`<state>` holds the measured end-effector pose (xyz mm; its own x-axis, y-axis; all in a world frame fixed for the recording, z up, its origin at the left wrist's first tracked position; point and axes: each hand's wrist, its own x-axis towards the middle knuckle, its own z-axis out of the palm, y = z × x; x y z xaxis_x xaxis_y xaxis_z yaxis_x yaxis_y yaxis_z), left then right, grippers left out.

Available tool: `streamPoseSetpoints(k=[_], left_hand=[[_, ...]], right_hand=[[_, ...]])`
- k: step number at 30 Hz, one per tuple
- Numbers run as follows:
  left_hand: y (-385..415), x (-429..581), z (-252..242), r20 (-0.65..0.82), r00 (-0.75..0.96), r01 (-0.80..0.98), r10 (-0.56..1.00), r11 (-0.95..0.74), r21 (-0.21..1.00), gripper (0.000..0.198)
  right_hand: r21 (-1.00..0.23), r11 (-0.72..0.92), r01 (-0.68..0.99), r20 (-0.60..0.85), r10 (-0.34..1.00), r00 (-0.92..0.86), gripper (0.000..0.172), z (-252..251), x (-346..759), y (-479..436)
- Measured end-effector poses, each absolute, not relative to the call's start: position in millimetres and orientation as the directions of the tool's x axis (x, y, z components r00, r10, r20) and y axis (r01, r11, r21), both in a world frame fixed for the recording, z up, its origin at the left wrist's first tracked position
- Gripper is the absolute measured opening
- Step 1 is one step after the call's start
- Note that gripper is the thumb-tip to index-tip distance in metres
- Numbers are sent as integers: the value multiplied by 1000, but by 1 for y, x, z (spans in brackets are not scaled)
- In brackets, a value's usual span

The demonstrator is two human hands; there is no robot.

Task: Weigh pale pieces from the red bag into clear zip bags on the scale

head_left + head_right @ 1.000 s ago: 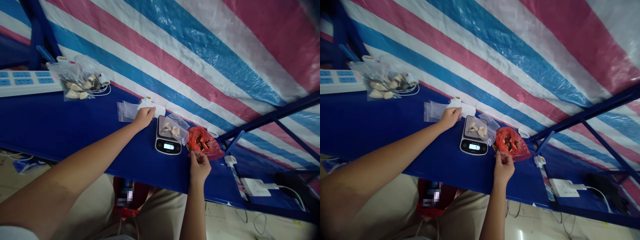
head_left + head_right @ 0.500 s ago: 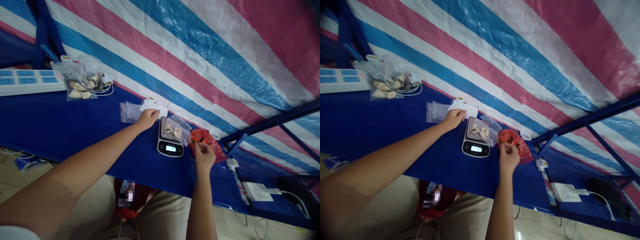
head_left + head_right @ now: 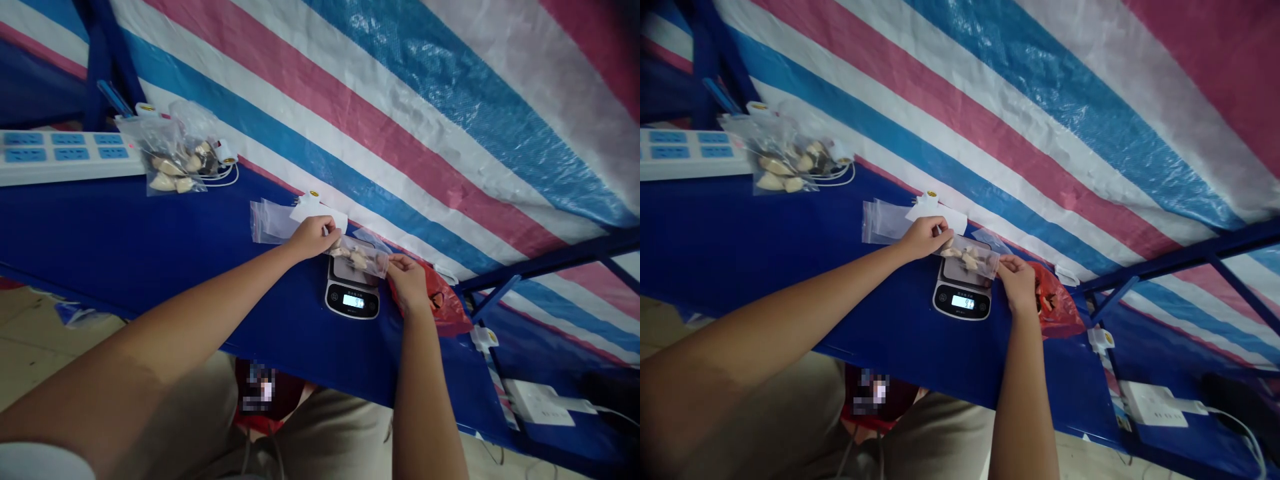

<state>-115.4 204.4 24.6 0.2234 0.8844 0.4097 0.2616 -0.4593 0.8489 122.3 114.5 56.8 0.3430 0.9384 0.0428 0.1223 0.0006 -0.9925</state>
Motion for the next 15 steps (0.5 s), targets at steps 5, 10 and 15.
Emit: streamPoseSetpoints(k=[5, 10, 15], left_hand=[[204, -113, 24, 389, 229, 240, 893, -438, 866, 22], [207, -113, 20, 368, 204, 208, 907, -408, 889, 22], [213, -116, 18, 369, 137, 150, 919, -387, 910, 26]], right_hand=[[-988, -20, 155, 23, 962, 271, 41, 45, 129, 109], [-999, -37, 36, -25, 954, 297, 35, 47, 142, 103], [-999, 21, -39, 3, 904, 427, 27, 50, 149, 103]])
